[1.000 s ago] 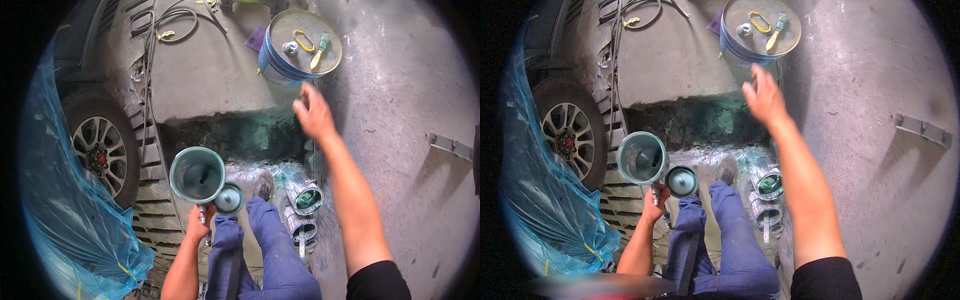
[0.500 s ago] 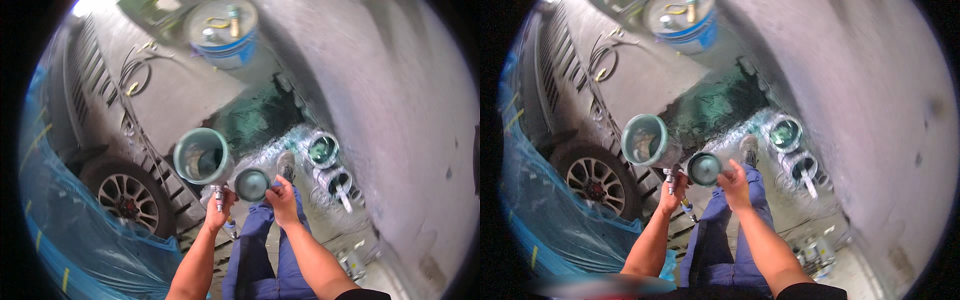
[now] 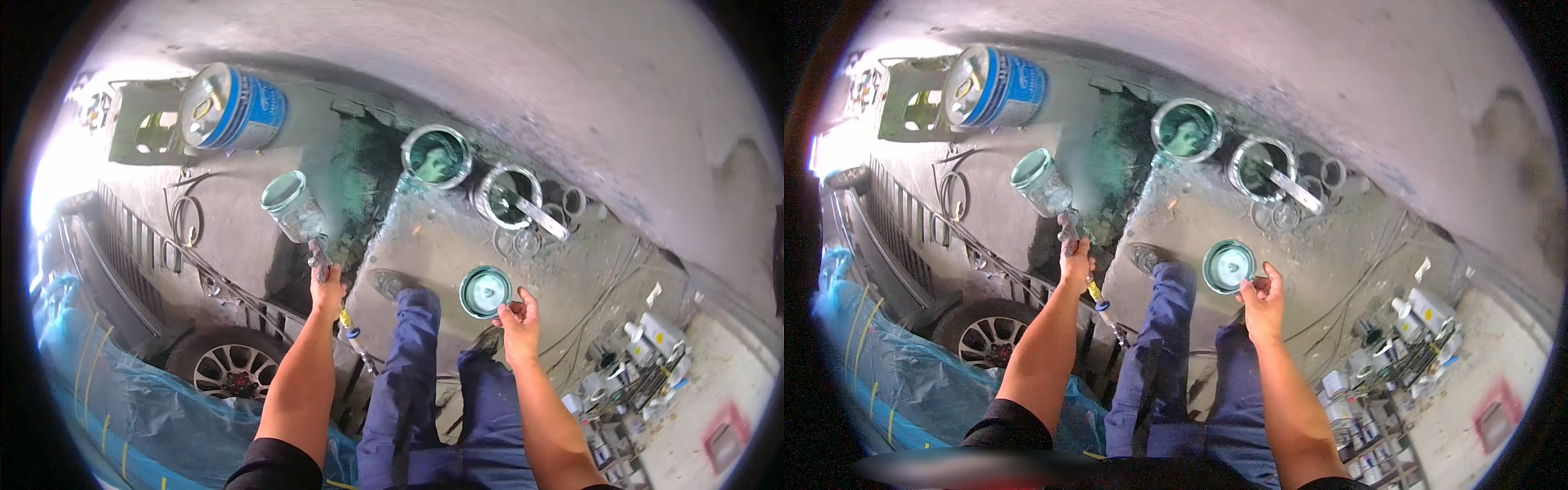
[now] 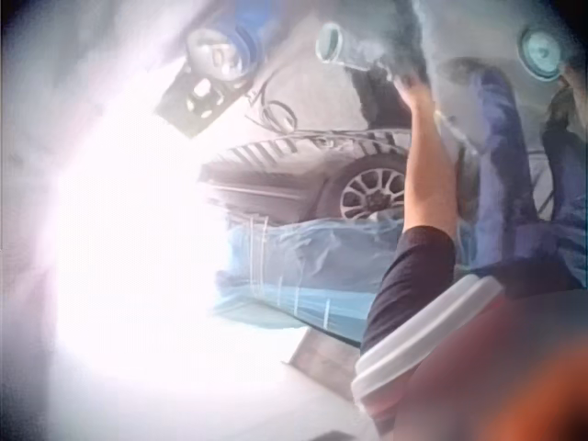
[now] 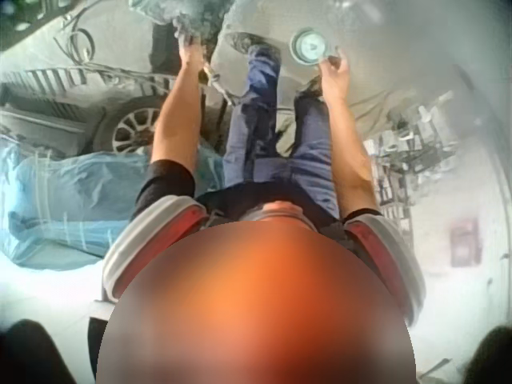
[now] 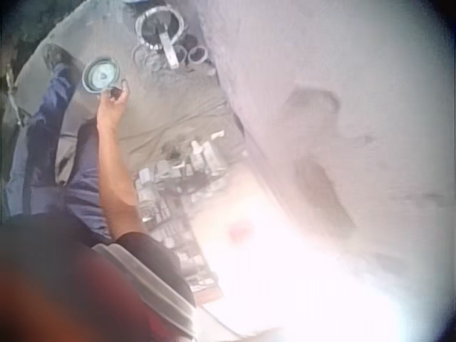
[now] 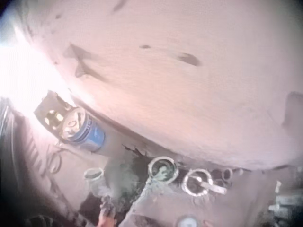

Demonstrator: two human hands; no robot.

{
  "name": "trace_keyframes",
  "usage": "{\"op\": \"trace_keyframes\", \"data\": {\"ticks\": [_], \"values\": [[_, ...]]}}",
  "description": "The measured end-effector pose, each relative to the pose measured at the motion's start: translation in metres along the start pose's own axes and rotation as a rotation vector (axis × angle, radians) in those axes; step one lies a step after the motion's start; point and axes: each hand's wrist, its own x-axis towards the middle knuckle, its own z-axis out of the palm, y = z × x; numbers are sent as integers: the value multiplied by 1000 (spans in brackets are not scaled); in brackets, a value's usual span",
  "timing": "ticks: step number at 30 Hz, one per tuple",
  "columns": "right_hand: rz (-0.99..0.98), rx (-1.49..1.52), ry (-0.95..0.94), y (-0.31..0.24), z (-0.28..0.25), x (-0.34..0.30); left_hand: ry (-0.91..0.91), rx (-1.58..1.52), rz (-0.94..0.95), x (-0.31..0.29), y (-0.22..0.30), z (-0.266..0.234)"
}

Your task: The person selects a paint can from a cluttered workshop, pours paint into a spray gun cup, and stirs the mixture with a brush. The person then transfers paint between containers and continues mixing before placing the brush back into a can.

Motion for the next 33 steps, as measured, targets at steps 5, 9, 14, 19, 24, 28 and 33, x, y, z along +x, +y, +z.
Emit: {"op": "trace_keyframes", "data": {"ticks": [5,9,14,19,24,28,33], "values": [[51,140,110,52,-103,-7,97,173,382,-32,-44,41],[113,131,225,92,-182,-3,254,558,539,-79,-95,85],[216,236,351,169,-254,20,-204,959,642,-123,-155,155],[266,242,404,209,-265,82,-542,1080,606,-91,-220,195],[129,262,475,230,-298,122,-598,1136,545,-52,-251,270],[194,306,454,234,-304,122,-447,1313,686,-29,-253,297],[214,335,389,240,-296,121,-503,1272,712,-25,-252,297]]}}
